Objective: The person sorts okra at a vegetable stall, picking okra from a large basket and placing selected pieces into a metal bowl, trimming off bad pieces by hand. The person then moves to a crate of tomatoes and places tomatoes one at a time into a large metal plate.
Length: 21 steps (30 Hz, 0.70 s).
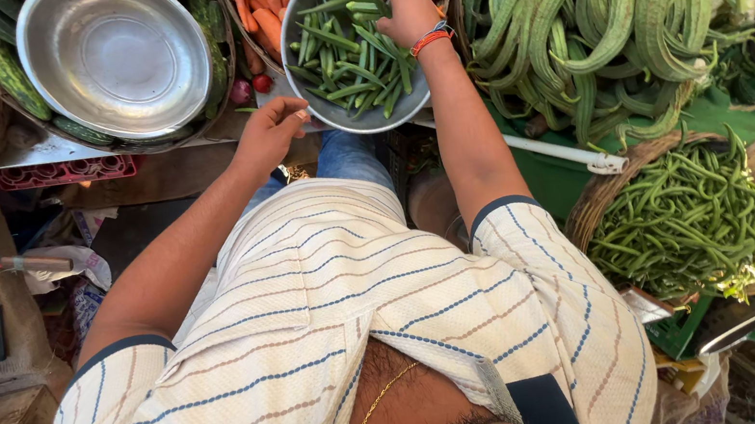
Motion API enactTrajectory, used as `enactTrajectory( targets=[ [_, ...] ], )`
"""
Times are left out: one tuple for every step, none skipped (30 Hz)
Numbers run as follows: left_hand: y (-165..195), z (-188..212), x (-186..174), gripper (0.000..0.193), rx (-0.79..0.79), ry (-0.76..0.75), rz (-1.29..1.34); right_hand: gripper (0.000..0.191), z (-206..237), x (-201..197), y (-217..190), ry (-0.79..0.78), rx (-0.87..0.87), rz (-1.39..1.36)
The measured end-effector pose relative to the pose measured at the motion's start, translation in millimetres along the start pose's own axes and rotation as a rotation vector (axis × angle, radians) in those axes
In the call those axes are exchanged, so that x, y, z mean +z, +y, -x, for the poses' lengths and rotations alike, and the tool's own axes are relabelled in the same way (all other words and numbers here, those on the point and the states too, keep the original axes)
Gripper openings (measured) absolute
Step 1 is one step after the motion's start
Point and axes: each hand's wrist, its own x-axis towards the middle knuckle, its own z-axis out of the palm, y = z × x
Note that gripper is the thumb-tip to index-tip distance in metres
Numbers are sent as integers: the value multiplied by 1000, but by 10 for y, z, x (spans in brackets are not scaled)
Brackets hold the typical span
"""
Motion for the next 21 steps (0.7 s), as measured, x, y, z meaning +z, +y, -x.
enactTrajectory(
  targets=[
    [-7, -2, 4, 27, 0, -4, 1, 49, 63, 14, -12, 2, 13, 12],
    [-15, -6, 12, 27, 7, -19, -5, 52, 120, 33, -35, 7, 27, 25],
    [-24, -11, 22, 27, 16, -34, -10, 61, 175, 65, -76, -28, 86, 90],
    [-34, -20, 34, 27, 27, -47, -14, 69, 232, 124, -144, -64, 143, 156],
    [-40, -19, 43, 27, 41, -58, -12, 78, 279, 178, -217, -103, 198, 222],
    [-49, -22, 51, 27, 55, -67, -9, 81, 311, 224, -270, -100, 210, 224],
    [-55, -20, 59, 27, 67, -74, -7, 85, 336, 268, -319, -99, 222, 226],
    [-58, -17, 63, 27, 45, -66, -18, 90, 352, 298, -346, -99, 233, 226],
    [-59, -16, 65, 28, 22, -60, -31, 80, 360, 316, -352, -91, 234, 223],
    [-55, -19, 68, 28, 2, -54, -46, 71, 359, 321, -338, -79, 235, 219],
    [-52, -21, 68, 28, -3, -47, -51, 62, 360, 320, -308, -67, 237, 213],
    [-47, -28, 72, 28, -7, -42, -55, 63, 367, 310, -264, -20, 215, 151],
    [-42, -38, 70, 28, -7, -38, -61, 63, 373, 296, -214, 30, 192, 90],
    [-35, -50, 66, 28, 26, -46, -46, 64, 380, 280, -166, 84, 167, 30],
    [-30, -59, 63, 28, 56, -53, -30, 67, 393, 264, -124, 120, 202, -90],
    [-31, -57, 61, 28, 82, -60, -9, 69, 422, 238, -98, 150, 237, -209],
    [-29, -53, 60, 29, 69, -50, -24, 71, 456, 214, -81, 179, 274, -328],
    [-21, -48, 56, 29, 58, -40, -40, 70, 495, 191, -74, 240, 215, -537],
    [-9, -38, 54, 29, 47, -33, -56, 70, 547, 178, -69, 302, 153, -746],
    [15, -31, 63, 29, 50, -39, -47, 69, 593, 153, -76, 364, 86, -953],
    [50, -23, 80, 29, 54, -45, -39, 68, 644, 114, -111, 369, 125, -1162]
  ],
)
